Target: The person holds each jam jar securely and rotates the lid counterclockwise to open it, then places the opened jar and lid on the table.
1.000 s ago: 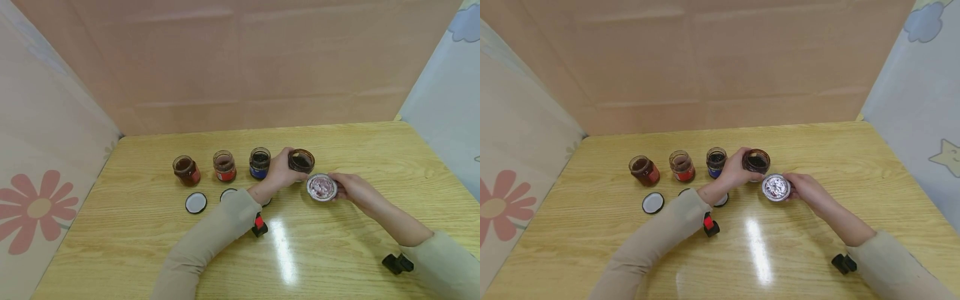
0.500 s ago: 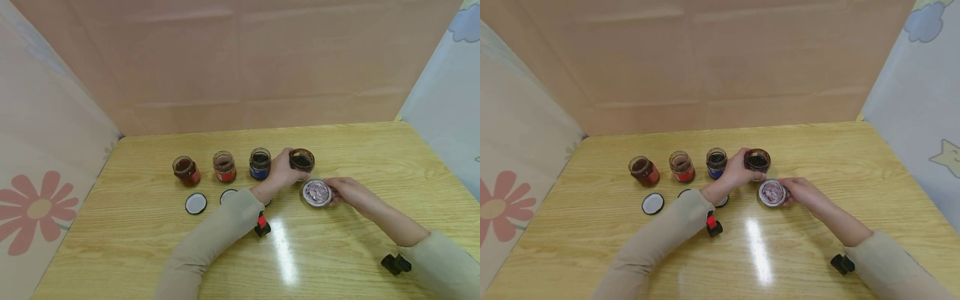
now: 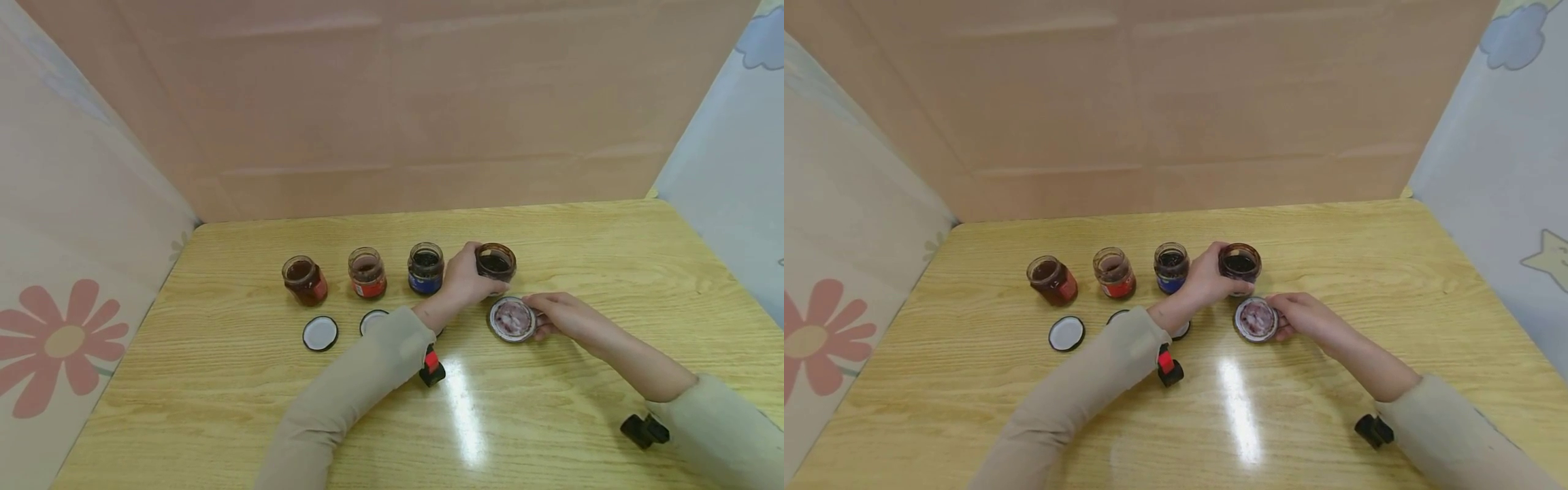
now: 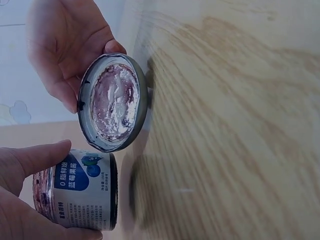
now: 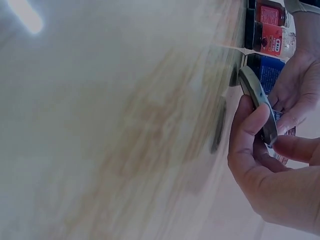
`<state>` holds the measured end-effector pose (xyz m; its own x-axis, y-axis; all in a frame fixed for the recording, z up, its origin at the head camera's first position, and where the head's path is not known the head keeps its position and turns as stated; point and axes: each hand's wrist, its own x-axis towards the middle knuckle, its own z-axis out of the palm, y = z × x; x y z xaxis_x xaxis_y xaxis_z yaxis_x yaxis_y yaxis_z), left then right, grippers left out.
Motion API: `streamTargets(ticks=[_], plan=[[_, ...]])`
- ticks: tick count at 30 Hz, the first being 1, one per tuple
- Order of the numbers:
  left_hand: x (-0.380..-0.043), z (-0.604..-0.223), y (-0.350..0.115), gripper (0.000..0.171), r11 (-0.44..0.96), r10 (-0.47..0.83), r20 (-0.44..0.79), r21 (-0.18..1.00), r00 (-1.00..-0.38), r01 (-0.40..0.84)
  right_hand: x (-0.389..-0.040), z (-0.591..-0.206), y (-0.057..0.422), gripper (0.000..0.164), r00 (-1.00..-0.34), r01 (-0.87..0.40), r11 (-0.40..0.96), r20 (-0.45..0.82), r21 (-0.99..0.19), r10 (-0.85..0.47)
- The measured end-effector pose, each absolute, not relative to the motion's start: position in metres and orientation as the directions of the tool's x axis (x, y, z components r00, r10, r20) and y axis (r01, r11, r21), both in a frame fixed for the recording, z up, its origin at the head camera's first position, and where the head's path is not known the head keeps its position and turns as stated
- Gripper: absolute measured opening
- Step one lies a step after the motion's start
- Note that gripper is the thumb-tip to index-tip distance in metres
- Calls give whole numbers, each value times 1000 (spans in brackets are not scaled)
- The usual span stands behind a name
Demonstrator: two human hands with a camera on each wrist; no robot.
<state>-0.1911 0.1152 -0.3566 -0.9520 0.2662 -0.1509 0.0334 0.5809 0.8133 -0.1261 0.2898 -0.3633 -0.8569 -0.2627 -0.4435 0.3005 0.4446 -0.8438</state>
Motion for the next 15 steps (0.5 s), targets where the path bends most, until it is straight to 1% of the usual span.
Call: streamTargets(ticks=[7,15], plan=[[-195,-363,116,76,585,244,-149,811,-958,23,-126,-363,289,52,-859,304,454,-447,-837,-248],[-194,-363,116,77,604,268,-150,796,-952,45,-126,-364,288,52,-858,312,453,-452,-836,-244]])
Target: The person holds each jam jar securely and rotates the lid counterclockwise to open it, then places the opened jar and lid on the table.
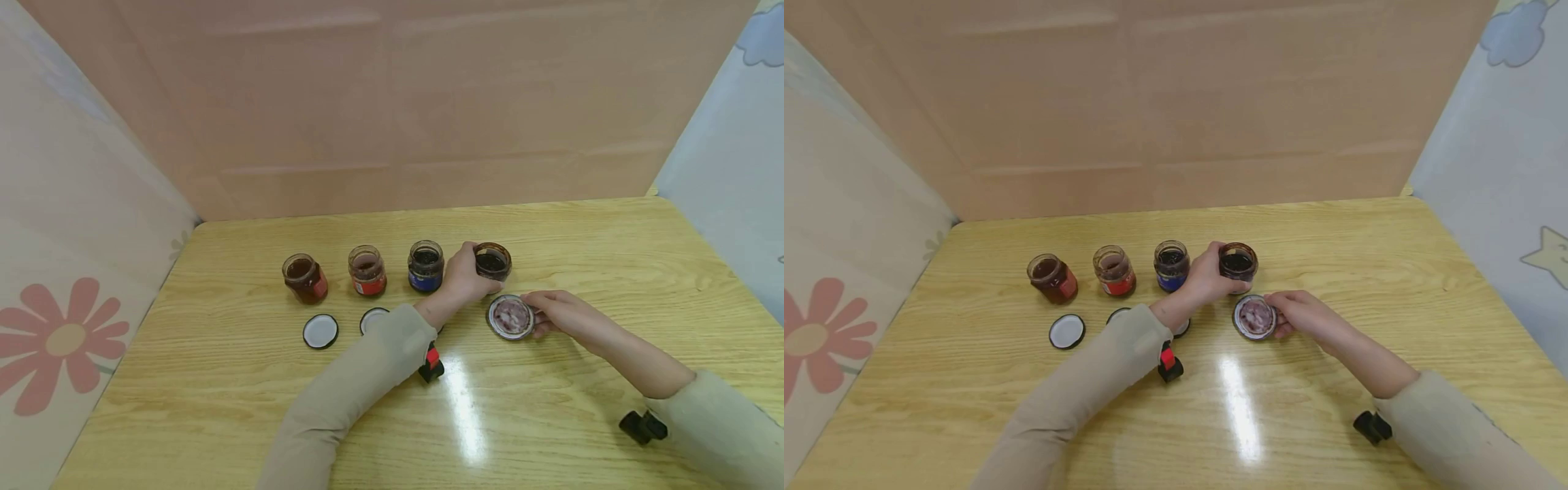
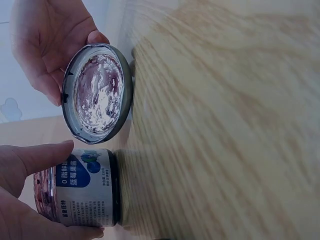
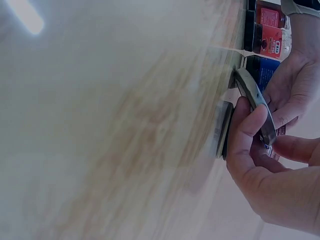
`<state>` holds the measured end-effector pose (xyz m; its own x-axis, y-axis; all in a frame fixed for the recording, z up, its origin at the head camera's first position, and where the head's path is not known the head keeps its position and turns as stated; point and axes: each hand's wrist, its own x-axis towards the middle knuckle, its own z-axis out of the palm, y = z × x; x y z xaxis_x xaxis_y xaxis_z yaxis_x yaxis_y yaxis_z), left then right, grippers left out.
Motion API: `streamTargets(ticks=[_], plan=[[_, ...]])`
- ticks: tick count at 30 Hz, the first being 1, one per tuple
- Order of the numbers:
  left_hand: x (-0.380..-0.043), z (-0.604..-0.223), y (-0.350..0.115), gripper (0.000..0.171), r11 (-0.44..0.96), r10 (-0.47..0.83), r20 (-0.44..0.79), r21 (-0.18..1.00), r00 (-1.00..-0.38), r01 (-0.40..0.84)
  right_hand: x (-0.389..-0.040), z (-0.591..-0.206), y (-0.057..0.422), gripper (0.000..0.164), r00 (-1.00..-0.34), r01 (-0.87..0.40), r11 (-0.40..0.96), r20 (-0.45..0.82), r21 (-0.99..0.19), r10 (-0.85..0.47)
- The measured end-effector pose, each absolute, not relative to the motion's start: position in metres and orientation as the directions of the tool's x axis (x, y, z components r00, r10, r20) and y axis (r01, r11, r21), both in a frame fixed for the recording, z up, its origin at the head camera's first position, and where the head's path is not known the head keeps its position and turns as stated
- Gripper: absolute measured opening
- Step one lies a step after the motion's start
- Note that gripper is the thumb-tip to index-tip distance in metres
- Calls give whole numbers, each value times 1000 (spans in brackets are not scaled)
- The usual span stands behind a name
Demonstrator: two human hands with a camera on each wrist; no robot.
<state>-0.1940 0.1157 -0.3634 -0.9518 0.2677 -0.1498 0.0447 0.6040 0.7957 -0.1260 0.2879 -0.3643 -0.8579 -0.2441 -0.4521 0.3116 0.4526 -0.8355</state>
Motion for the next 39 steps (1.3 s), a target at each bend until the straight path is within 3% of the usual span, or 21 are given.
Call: streamTargets(ticks=[22,39], plan=[[-194,-366,123,76,621,282,-160,782,-946,52,-128,-363,288,50,-865,265,502,-432,-824,-253],[-192,-367,123,89,667,282,-181,743,-942,57,-127,-363,293,49,-898,174,503,-346,-846,-271]])
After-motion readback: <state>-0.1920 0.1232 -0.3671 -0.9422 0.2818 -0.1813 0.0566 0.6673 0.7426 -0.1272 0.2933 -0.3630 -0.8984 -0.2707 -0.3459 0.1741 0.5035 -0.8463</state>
